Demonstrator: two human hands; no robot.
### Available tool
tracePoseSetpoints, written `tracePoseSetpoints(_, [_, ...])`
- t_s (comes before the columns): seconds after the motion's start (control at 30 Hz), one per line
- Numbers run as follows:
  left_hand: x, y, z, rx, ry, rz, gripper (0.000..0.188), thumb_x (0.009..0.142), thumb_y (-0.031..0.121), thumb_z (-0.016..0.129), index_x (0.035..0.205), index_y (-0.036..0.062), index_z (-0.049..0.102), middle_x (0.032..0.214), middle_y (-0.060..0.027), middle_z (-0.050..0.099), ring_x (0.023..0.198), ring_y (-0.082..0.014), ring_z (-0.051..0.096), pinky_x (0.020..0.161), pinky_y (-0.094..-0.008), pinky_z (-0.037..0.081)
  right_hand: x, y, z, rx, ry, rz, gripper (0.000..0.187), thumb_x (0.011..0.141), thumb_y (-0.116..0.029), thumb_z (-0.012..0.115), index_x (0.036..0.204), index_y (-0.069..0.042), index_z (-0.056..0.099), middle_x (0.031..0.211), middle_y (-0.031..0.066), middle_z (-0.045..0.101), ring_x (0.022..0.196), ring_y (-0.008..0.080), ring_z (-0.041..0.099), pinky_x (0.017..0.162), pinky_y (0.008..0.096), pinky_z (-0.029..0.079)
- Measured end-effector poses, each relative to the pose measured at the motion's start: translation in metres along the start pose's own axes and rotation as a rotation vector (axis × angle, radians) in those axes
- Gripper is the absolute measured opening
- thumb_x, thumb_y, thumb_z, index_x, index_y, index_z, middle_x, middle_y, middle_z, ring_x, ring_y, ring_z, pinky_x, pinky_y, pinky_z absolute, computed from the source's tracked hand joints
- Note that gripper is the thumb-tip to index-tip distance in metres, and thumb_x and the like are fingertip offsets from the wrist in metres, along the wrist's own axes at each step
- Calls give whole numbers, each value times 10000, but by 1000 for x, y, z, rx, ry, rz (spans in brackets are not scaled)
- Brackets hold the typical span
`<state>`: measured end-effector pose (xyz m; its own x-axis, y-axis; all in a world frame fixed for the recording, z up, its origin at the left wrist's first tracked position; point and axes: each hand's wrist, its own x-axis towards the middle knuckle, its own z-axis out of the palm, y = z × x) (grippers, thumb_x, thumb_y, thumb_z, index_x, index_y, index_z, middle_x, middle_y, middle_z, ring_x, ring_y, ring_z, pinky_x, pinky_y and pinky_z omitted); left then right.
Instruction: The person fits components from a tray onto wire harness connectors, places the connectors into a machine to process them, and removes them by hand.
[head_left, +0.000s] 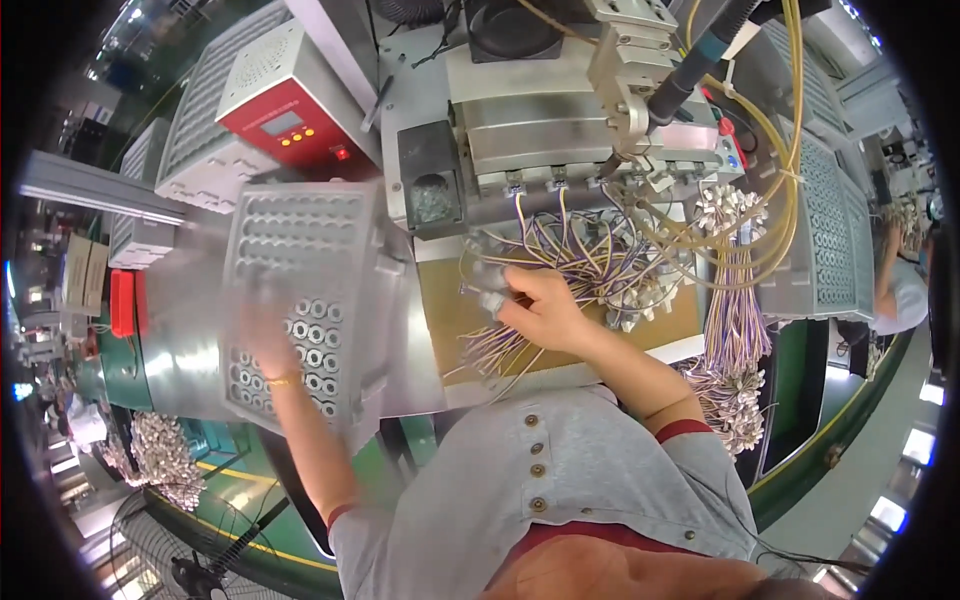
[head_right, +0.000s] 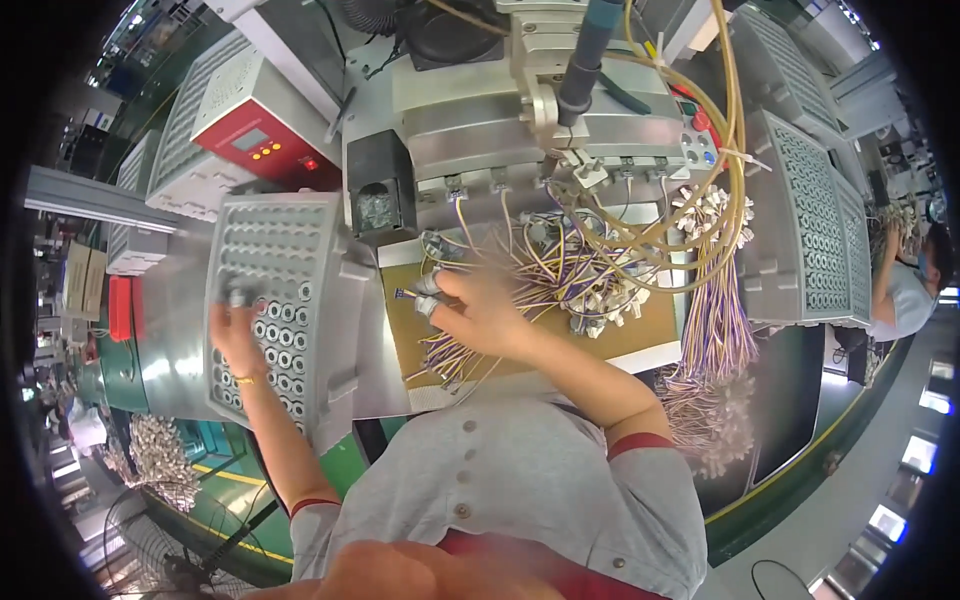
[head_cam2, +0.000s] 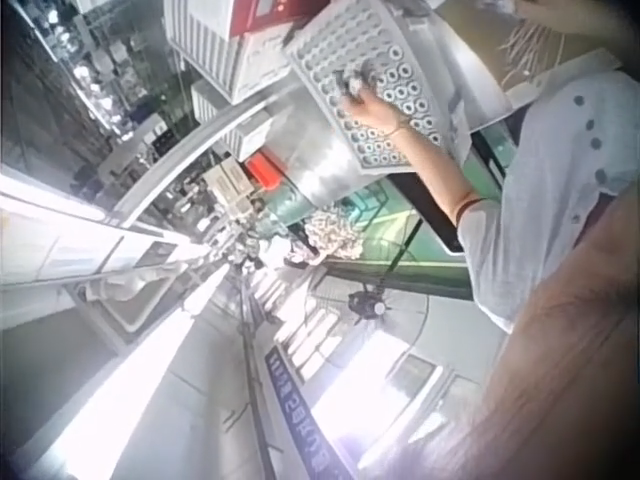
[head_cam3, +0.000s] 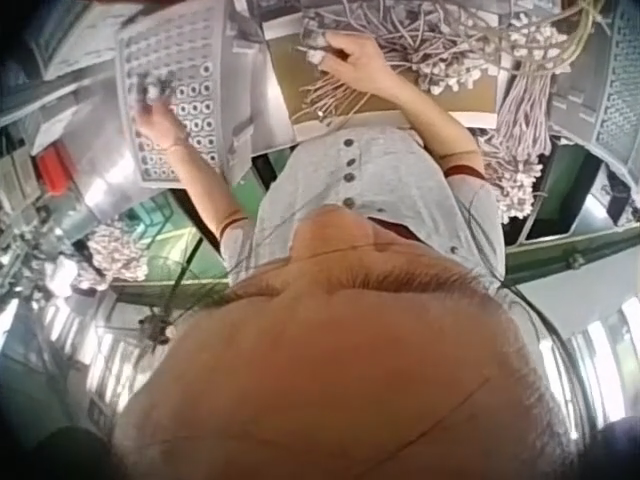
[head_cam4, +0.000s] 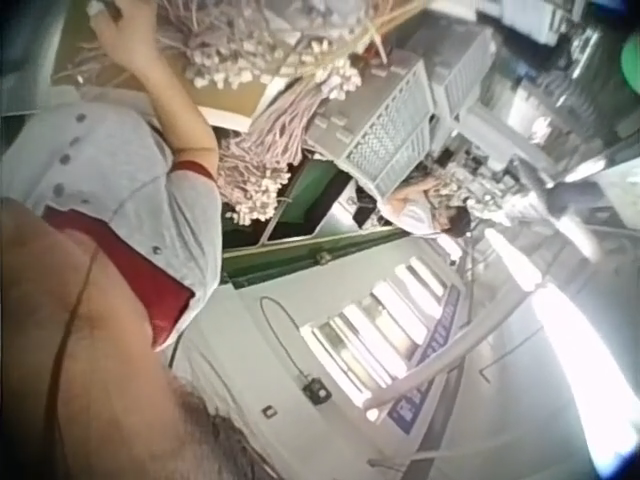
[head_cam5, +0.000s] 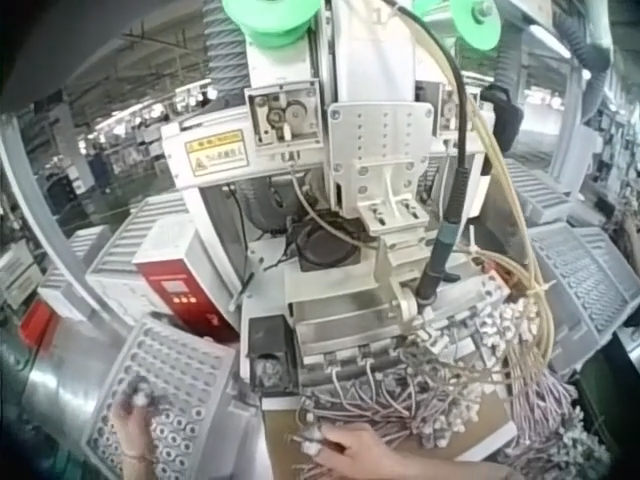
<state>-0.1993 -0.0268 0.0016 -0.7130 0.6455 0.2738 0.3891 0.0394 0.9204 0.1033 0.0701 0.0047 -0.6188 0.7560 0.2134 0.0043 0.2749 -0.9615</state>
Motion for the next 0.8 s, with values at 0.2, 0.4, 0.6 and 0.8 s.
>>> tracePoseSetpoints(0.2, [-98,53,86,-599,-518,-404,371,752,7,569,1111,-26,484,899,-88,591,712,-135,566,562,-243,466,1,-5,-1,22,-51,57,126,710,10,541,834,9,554,605,11,506,510,31,430,444,196,353])
tracePoseSetpoints(0.4, [-109,66,102,-694,-592,-431,353,760,-14,556,1105,-40,484,920,-109,585,712,-136,561,538,-227,466,-5,3,0,152,33,72,62,691,-19,571,744,-1,545,571,-16,472,506,17,380,426,193,313])
tracePoseSetpoints(0.6, [-109,73,104,-680,-620,-324,346,751,-40,572,1088,-54,497,878,-64,580,690,-85,526,551,-201,449,-2,-7,-8,11,3,22,82,681,-53,605,675,-14,532,535,-16,458,486,19,366,413,194,295])
tracePoseSetpoints(0.8, [-111,80,101,-644,-663,-304,339,744,-61,571,1078,-50,511,896,-62,573,695,-79,515,567,-192,437,0,-15,-15,-36,2,-45,166,626,-45,611,579,-22,453,473,18,400,420,82,327,382,239,275])
